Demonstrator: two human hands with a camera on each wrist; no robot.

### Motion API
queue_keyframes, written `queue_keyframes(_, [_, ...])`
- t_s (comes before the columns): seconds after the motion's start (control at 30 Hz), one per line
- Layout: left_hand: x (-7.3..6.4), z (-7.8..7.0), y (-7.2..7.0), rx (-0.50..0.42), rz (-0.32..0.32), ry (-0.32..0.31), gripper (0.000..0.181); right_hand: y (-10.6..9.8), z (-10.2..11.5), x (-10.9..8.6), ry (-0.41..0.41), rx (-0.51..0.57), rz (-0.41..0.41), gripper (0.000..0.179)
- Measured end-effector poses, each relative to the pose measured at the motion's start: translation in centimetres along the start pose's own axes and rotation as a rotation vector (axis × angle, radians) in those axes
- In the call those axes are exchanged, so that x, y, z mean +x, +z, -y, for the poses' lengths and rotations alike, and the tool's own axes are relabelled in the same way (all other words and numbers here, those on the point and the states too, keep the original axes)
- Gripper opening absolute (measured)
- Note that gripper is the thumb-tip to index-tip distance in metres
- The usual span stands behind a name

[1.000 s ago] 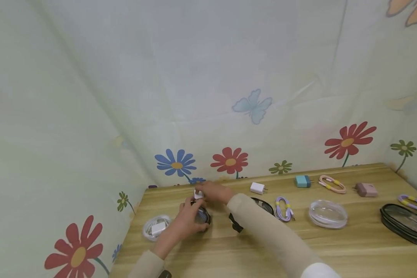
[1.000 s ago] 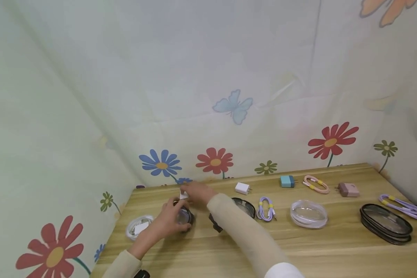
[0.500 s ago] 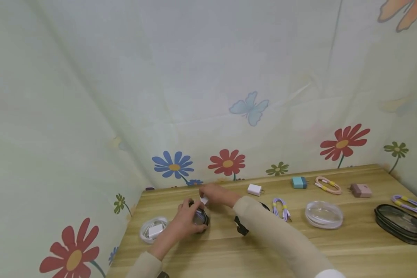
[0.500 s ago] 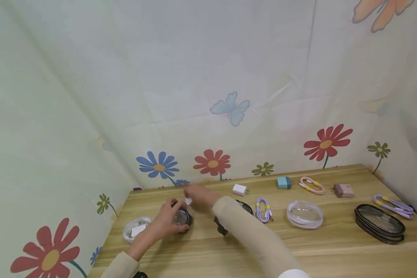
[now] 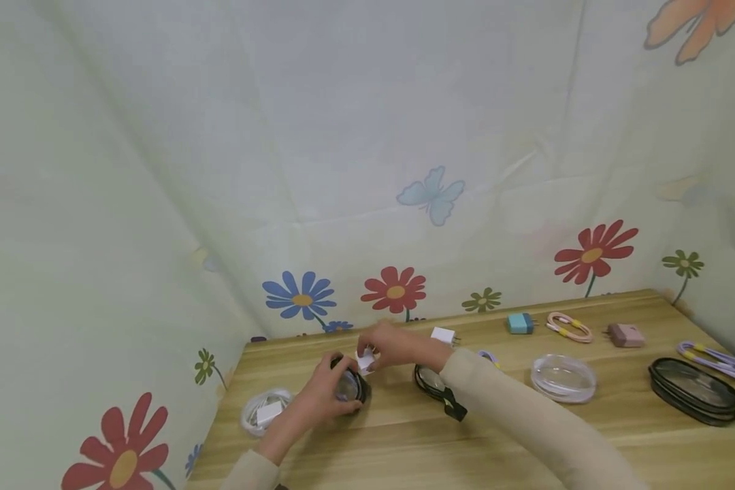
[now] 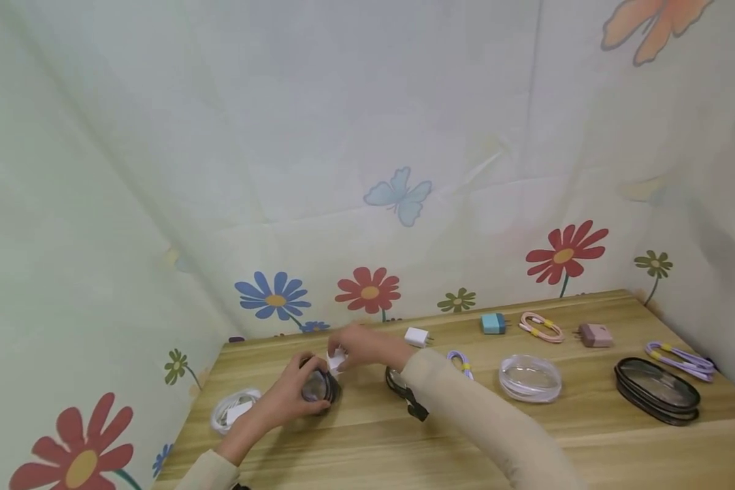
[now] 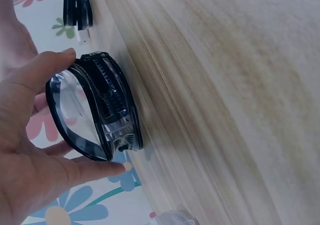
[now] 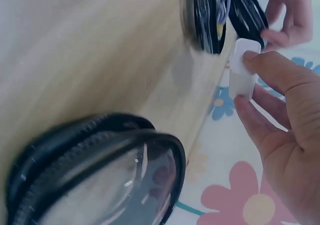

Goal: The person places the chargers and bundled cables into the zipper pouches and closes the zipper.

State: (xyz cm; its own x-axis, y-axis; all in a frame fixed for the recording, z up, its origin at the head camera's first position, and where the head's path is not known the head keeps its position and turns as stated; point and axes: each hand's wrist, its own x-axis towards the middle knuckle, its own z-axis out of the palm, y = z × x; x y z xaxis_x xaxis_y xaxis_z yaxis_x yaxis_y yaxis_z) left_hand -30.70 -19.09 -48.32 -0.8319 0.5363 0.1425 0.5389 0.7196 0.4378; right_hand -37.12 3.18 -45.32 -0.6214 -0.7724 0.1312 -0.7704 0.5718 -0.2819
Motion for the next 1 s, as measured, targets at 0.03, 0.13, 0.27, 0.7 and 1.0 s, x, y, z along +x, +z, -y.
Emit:
queue_keyframes(0.03, [0.0, 0.1, 0.0, -0.006, 0.002, 0.002, 0.053, 0.2, 0.1, -0.1, 0.003, 0.016, 0.006, 0.027])
queue_keyframes(0.13, [-0.1, 0.3, 0.0, -0.022, -0.001, 0.014, 0.054, 1.3, 0.4, -0.2, 0.016, 0.103, 0.013, 0.025])
queue_keyframes(0.27, [-0.3, 0.5, 0.3, -0.037, 0.003, 0.027, 0.057, 3.1, 0.6, -0.2, 0.023, 0.256, -0.036, 0.023])
queue_keyframes(0.7, [-0.1, 0.4, 0.6, -0.056, -0.021, 0.027, 0.064, 4.7, 1.1, 0.2, 0.066, 0.396, -0.104, 0.013])
queue_keyframes(1.0, [0.0, 0.8, 0.9, -0.007, -0.006, 0.024, 0.057, 3.8, 0.6, -0.7, 0.085, 0.366, -0.044, 0.011])
